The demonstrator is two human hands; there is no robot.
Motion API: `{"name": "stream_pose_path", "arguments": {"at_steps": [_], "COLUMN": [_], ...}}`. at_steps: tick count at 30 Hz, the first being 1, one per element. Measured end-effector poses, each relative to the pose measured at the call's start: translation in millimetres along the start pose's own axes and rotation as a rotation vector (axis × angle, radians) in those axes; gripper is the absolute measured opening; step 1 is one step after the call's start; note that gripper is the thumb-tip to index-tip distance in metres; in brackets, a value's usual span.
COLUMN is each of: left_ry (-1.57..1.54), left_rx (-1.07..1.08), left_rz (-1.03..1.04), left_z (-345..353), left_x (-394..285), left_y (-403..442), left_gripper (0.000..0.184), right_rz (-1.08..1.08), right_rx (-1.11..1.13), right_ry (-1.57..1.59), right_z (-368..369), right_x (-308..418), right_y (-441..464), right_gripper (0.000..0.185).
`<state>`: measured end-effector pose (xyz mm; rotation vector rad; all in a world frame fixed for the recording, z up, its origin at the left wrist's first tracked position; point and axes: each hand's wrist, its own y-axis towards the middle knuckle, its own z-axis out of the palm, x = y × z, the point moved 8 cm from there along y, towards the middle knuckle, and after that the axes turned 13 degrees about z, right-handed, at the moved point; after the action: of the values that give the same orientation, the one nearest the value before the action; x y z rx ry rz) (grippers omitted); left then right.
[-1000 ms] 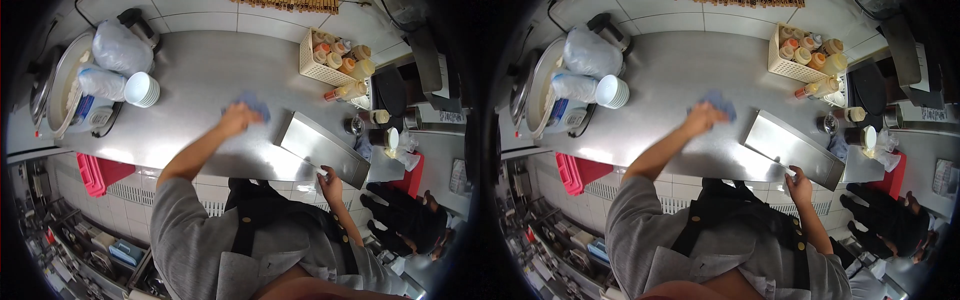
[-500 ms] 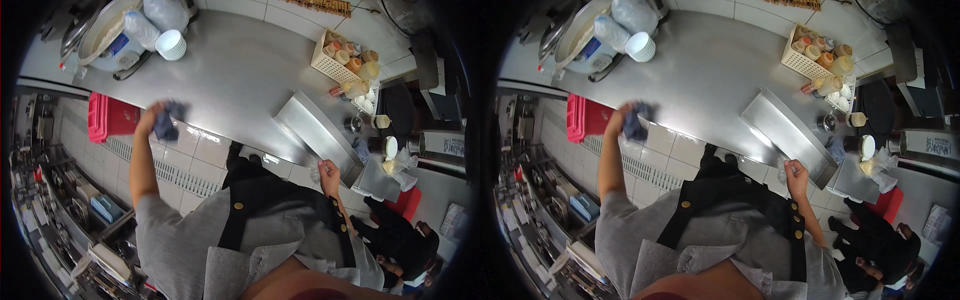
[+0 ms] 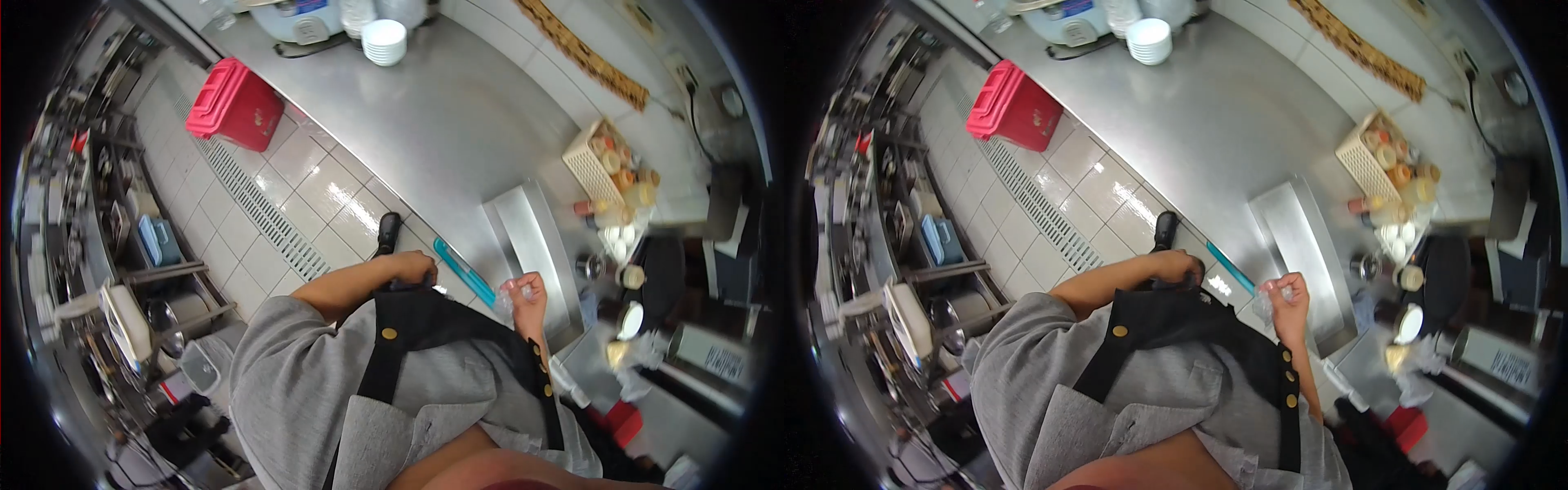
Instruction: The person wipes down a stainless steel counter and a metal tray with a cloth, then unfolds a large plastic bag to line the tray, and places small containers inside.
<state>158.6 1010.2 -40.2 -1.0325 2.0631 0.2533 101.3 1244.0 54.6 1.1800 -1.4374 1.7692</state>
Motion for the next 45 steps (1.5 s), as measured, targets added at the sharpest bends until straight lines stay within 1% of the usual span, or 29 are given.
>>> {"name": "stream_pose_path", "arguments": {"at_steps": [1, 3, 4, 5, 6, 7, 8, 10, 11, 12, 13, 14, 16, 17, 19, 20, 22, 23, 25, 28, 30, 33, 35, 38, 40, 41, 43, 44, 45], "left_ry": [-0.183, -0.176, 0.003, 0.173, 0.183, 0.318, 0.454, 0.35, 0.37, 0.251, 0.13, 0.189, 0.333, 0.412, 0.312, 0.166, -0.084, -0.188, -0.232, -0.239, -0.209, -0.169, -0.175, -0.169, -0.252, -0.27, -0.409, -0.487, -0.514], "left_rx": [0.198, 0.261, 0.256, -0.018, -0.141, -0.311, -0.346, -0.495, -0.509, -0.593, -0.672, -0.628, -0.504, -0.418, -0.392, -0.353, -0.249, -0.175, -0.086, -0.409, -0.595, -0.859, -1.114, -1.207, -0.957, -1.0, -0.997, -1.108, -1.354], "left_rz": [-0.12, -0.284, -0.168, -0.229, -0.185, -0.231, -0.367, -0.315, -0.342, -0.263, -0.175, -0.301, -0.581, -0.735, -0.944, -1.024, -1.161, -1.219, -1.304, -1.393, -1.432, -1.369, -1.189, -1.348, -1.414, -1.473, -1.397, -1.341, -1.227], "left_z": [6, -32, -61, -114, -136, -181, -205, -224, -219, -212, -206, -194, -162, -141, -95, -80, -39, -16, 9, -17, -47, -96, -112, -123, -117, -118, -109, -110, -112], "left_x": [11, 39, 44, 37, 52, 13, -11, -27, -24, -17, -9, 10, 51, 71, 100, 111, 127, 134, 143, 150, 150, 164, 190, 211, 230, 234, 237, 234, 229], "left_y": [-9, -12, -1, -1, 7, -17, -36, -59, -79, -96, -115, -144, -226, -272, -368, -415, -499, -537, -604, -688, -728, -780, -814, -868, -880, -900, -893, -895, -900], "left_gripper": [0.038, 0.036, 0.036, 0.035, 0.041, 0.056, 0.076, 0.082, 0.082, 0.081, 0.081, 0.079, 0.076, 0.073, 0.068, 0.066, 0.063, 0.06, 0.068, 0.059, 0.06, 0.058, 0.057, 0.056, 0.058, 0.058, 0.06, 0.063, 0.066], "right_rz": [0.033, 0.084, 0.074, -0.015, -0.111, -0.178, -0.184, -0.206, -0.103, 0.003, -0.011, -0.021, 0.179, 0.179, 0.206, 0.204, 0.026, 0.073, 0.036, -0.251, -0.235, -0.032, 0.14, 0.314, 0.428, 0.498, 0.624, 0.677, 0.708], "right_rx": [0.043, 0.108, 0.141, 0.094, 0.065, 0.032, 0.062, 0.125, 0.154, 0.176, 0.153, 0.171, 0.431, 0.452, 0.568, 0.593, 0.601, 0.565, 0.59, 0.659, 0.663, 0.766, 0.867, 0.947, 0.966, 0.962, 0.953, 0.963, 1.013], "right_ry": [-0.033, -0.106, -0.126, -0.214, -0.29, -0.29, -0.289, -0.28, -0.163, -0.048, -0.075, -0.069, -0.062, -0.063, -0.358, -0.367, -0.695, -0.811, -0.859, -0.866, -0.96, -1.104, -1.247, -1.378, -1.399, -1.375, -1.271, -1.21, -1.171], "right_z": [9, 25, 33, 41, 58, 73, 90, 127, 141, 159, 183, 205, 266, 292, 360, 396, 458, 480, 536, 618, 659, 703, 739, 821, 886, 921, 996, 1037, 1079], "right_x": [2, 4, 8, 17, 25, 35, 42, 59, 58, 55, 55, 55, 37, 32, 6, -7, -33, -51, -84, -93, -114, -154, -186, -218, -228, -232, -242, -249, -256], "right_y": [6, 16, 22, 29, 36, 39, 43, 52, 59, 67, 73, 80, 92, 99, 108, 113, 121, 128, 144, 158, 189, 230, 248, 280, 293, 294, 279, 262, 231], "right_gripper": [0.021, 0.014, 0.014, 0.013, 0.012, 0.01, 0.015, 0.021, 0.03, 0.039, 0.05, 0.05, 0.05, 0.05, 0.05, 0.05, 0.045, 0.038, 0.033, 0.031, 0.029, 0.024, 0.024, 0.024, 0.024, 0.025, 0.026, 0.027, 0.028]}}
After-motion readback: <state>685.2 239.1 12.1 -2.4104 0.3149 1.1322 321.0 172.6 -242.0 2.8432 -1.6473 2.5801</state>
